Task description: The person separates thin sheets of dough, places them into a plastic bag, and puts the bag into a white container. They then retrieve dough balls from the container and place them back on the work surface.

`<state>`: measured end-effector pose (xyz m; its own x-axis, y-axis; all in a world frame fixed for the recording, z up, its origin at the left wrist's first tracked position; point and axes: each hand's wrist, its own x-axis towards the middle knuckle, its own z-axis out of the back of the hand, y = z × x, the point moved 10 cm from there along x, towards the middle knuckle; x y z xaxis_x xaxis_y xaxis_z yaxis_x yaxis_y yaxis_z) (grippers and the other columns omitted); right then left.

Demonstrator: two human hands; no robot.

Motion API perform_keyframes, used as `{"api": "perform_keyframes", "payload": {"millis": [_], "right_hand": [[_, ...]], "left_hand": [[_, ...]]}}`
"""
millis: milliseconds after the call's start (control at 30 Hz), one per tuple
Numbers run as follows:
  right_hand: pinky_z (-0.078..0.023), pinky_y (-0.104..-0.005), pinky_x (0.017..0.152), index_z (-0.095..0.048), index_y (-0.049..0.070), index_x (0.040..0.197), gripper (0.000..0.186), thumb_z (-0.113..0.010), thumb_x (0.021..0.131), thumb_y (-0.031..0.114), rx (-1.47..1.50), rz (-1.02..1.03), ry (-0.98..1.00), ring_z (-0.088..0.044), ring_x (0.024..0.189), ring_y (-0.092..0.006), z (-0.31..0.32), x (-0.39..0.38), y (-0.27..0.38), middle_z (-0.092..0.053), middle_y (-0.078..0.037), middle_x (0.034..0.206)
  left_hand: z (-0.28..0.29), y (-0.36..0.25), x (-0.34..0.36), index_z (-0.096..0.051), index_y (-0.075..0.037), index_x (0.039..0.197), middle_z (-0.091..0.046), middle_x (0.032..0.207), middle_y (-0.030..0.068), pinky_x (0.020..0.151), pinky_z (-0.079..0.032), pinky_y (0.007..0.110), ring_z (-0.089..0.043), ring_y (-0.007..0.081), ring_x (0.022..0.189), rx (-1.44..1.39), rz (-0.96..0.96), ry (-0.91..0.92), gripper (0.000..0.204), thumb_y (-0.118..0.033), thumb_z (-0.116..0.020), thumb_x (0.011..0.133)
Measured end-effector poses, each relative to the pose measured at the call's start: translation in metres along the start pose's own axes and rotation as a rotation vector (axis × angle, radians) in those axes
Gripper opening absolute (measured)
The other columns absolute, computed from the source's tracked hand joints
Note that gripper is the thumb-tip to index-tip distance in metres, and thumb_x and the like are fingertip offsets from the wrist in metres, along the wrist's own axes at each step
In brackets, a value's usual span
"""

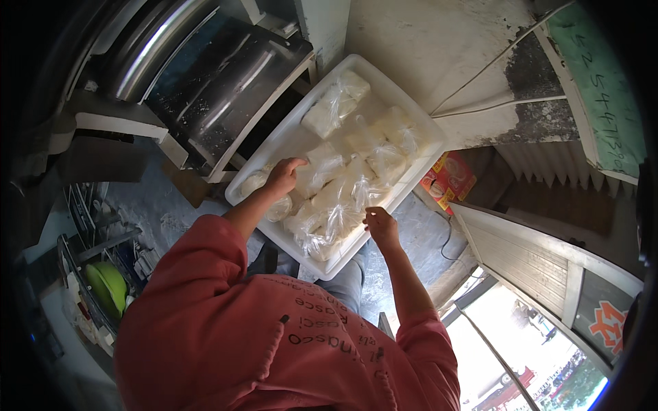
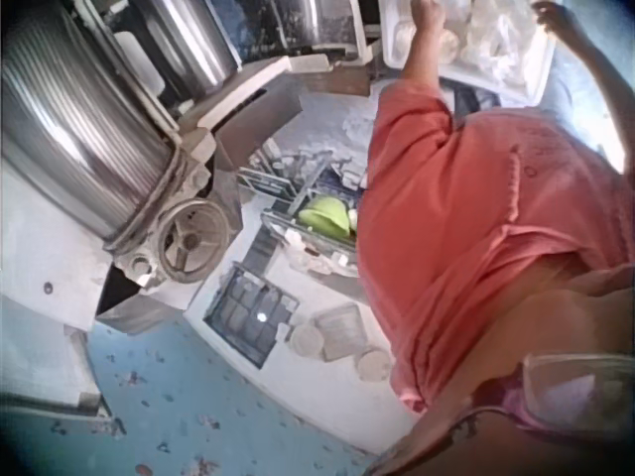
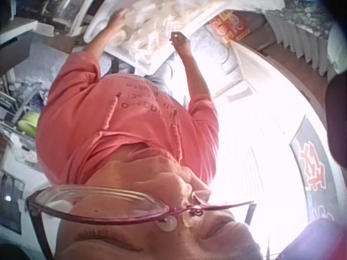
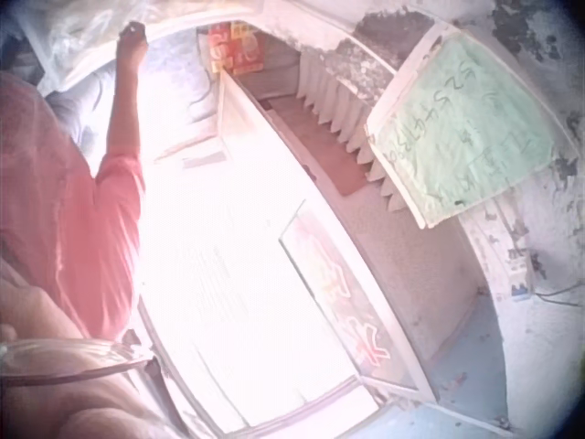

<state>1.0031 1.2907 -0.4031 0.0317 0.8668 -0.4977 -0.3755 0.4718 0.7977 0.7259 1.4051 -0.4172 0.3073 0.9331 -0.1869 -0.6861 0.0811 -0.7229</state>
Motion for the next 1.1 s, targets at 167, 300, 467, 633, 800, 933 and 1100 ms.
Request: {"api": "perform_keyframes", "payload": {"millis": [167, 300, 467, 633, 800, 933, 1100], "right_hand": [[-0.04, -0.0246, 0.045, -0.041, 0.006, 0.121, 0.045, -0.052, 0.088, 0.035, 0.753, -0.292, 0.061, -0.049, 0.05, -0.012, -0.078, 0.064, 0.036, -0.058, -0.009, 0.076], [-0.039, -0.0248, 0.043, -0.05, 0.005, 0.098, 0.026, -0.056, 0.085, 0.026, 0.811, -0.288, 0.099, -0.046, 0.047, -0.0119, -0.106, 0.107, 0.048, -0.054, -0.006, 0.067], [-0.036, -0.0239, 0.042, -0.055, 0.004, 0.079, 0.009, -0.055, 0.08, 0.013, 0.754, -0.245, 0.135, -0.045, 0.046, -0.0107, -0.112, 0.117, 0.051, -0.052, -0.003, 0.062], [-0.039, -0.025, 0.044, -0.054, 0.006, 0.083, 0.007, -0.054, 0.081, 0.013, 0.783, -0.306, 0.128, -0.049, 0.048, -0.0123, -0.121, 0.121, 0.034, -0.054, -0.003, 0.063], [-0.041, -0.0264, 0.04, -0.05, 0.007, 0.081, 0.003, -0.051, 0.084, 0.009, 0.816, -0.4, -0.04, -0.051, 0.046, -0.015, -0.096, 0.147, 0.0, -0.053, -0.005, 0.062], [-0.042, -0.0271, 0.04, -0.052, 0.004, 0.092, 0.009, -0.049, 0.085, 0.01, 0.566, -0.391, -0.135, -0.057, 0.051, -0.0164, -0.083, 0.134, -0.007, -0.061, -0.009, 0.072], [-0.044, -0.0257, 0.05, -0.052, -0.001, 0.105, 0.026, -0.049, 0.086, 0.016, 0.353, -0.068, -0.252, -0.06, 0.06, -0.0155, -0.045, 0.023, 0.01, -0.063, -0.01, 0.076]], "left_hand": [[-0.026, -0.019, 0.009, -0.049, -0.004, 0.12, -0.052, 0.118, 0.0176, 0.097, -0.036, 0.038, -0.047, 0.0319, 0.113, 0.141, -0.129, 0.266, 0.061, -0.033, -0.069, 0.07], [-0.038, -0.019, 0.018, -0.054, -0.006, 0.109, -0.059, 0.105, 0.0162, 0.085, -0.043, 0.041, -0.055, 0.0325, 0.099, 0.217, -0.001, 0.345, 0.046, -0.036, -0.062, 0.074], [-0.026, -0.001, 0.025, -0.057, -0.009, 0.089, -0.063, 0.078, 0.016, 0.067, -0.047, 0.045, -0.06, 0.0351, 0.076, 0.218, 0.16, 0.106, 0.017, -0.022, -0.052, 0.079], [-0.005, -0.006, 0.014, -0.055, -0.008, 0.09, -0.062, 0.076, 0.0174, 0.065, -0.047, 0.045, -0.06, 0.0364, 0.073, 0.049, 0.154, -0.095, 0.013, -0.014, -0.051, 0.08], [0.02, -0.004, -0.001, -0.052, -0.004, 0.087, -0.06, 0.073, 0.0186, 0.064, -0.046, 0.045, -0.059, 0.0372, 0.072, 0.162, 0.125, -0.109, 0.012, -0.015, -0.053, 0.083], [0.009, 0.05, -0.024, -0.052, -0.005, 0.094, -0.059, 0.09, 0.0197, 0.073, -0.046, 0.046, -0.058, 0.0352, 0.084, 0.327, 0.391, 0.079, 0.014, -0.014, -0.052, 0.083], [0.018, -0.033, -0.058, -0.046, -0.006, 0.122, -0.042, 0.122, 0.0183, 0.091, -0.038, 0.042, -0.042, 0.0346, 0.111, 0.356, -0.125, -0.092, 0.045, -0.012, -0.057, 0.079]]}}
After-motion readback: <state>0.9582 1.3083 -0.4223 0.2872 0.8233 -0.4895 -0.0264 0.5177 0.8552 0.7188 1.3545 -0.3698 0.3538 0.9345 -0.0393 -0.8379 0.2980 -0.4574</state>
